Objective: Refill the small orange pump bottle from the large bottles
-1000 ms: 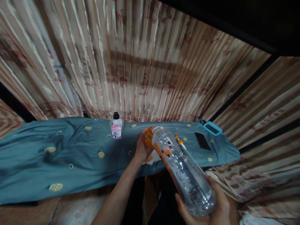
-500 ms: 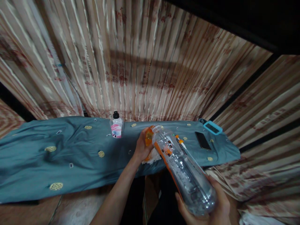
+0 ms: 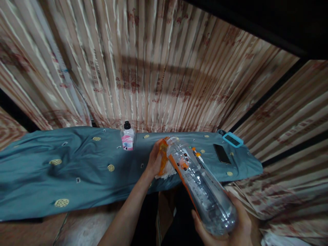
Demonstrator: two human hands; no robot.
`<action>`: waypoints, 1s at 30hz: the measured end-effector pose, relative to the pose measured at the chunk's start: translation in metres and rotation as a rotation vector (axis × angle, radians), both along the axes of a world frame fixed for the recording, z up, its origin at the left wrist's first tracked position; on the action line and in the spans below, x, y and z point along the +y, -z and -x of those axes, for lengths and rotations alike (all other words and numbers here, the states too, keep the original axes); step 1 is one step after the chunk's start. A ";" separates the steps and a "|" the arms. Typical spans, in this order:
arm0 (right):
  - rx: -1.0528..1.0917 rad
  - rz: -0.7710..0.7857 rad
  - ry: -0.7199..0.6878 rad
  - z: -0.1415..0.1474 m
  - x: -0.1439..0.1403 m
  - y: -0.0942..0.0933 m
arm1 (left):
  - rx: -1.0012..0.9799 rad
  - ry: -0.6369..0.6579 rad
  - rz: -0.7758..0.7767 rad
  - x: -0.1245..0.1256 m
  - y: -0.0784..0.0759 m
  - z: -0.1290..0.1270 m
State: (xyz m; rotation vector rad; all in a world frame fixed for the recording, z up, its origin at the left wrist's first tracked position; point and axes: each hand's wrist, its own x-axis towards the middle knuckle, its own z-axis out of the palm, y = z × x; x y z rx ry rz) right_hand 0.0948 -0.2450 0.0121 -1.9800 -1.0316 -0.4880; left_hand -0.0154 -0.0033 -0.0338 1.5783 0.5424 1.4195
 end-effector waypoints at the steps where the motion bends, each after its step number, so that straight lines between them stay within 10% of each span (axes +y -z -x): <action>1: -0.004 -0.002 0.002 0.000 0.000 0.000 | -0.009 0.002 0.006 0.000 0.000 0.000; 30: -0.103 -0.100 -0.004 0.014 0.008 -0.010 | 0.128 -0.056 0.013 -0.002 -0.003 -0.002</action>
